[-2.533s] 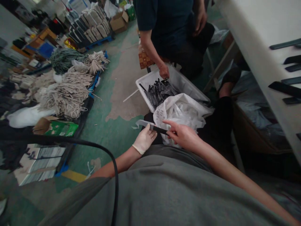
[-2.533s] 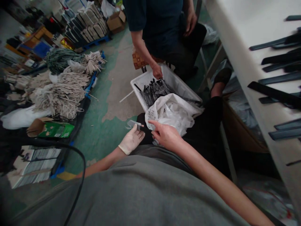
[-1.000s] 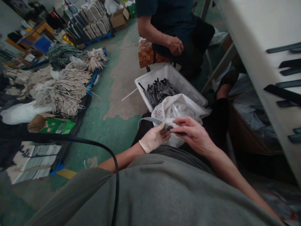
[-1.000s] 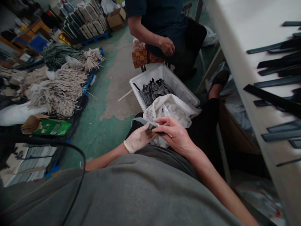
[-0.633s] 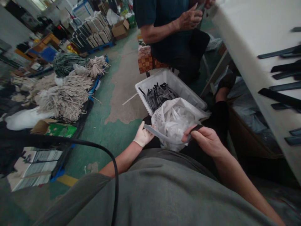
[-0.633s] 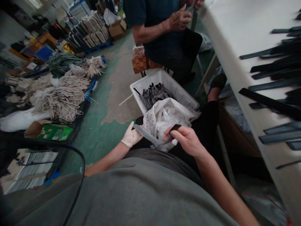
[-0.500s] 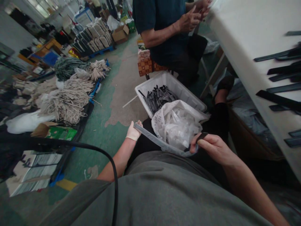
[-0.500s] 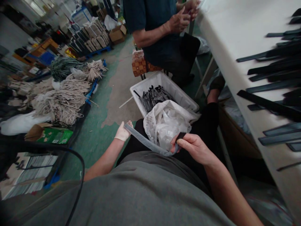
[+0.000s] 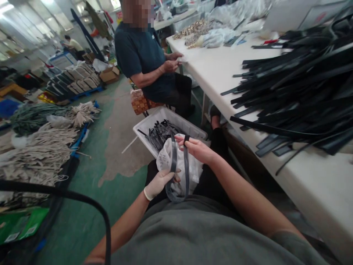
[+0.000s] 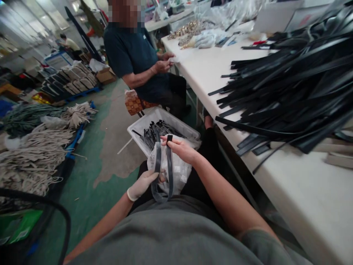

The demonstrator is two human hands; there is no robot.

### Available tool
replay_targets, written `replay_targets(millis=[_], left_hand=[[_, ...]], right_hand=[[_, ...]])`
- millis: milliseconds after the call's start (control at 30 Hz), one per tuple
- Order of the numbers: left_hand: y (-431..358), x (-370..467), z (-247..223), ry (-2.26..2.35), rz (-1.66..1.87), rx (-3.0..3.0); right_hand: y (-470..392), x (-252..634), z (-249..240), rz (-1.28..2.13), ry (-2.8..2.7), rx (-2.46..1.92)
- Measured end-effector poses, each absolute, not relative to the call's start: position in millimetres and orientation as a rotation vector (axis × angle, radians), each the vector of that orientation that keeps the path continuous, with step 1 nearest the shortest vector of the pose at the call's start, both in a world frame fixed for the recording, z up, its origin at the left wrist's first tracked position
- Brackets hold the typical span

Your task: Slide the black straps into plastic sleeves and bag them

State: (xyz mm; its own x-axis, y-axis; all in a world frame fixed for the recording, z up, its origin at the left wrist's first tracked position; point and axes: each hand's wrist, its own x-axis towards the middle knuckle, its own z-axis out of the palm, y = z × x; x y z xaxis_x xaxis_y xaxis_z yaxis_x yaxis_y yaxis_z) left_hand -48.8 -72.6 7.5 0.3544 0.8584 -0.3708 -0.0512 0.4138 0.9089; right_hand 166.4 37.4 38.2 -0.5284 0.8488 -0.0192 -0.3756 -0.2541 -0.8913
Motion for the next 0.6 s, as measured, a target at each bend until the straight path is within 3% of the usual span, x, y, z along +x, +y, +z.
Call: replay_targets(millis=[233, 467, 600], left_hand=[[-76.2, -46.9, 16.5, 1.085, 0.555, 1.200], [-42.5, -18.9, 47.8, 1.264, 1.062, 1.296], [-55.6, -3.8, 48.2, 1.268, 0.769, 1.380]], right_hand=[[39.2, 163.3, 44.5, 1.891, -1.117, -0.539], [10.1, 134.9, 77.9, 1.562, -1.752, -0.576], [1.4, 146.3, 86.6, 1.502, -1.617, -0.586]])
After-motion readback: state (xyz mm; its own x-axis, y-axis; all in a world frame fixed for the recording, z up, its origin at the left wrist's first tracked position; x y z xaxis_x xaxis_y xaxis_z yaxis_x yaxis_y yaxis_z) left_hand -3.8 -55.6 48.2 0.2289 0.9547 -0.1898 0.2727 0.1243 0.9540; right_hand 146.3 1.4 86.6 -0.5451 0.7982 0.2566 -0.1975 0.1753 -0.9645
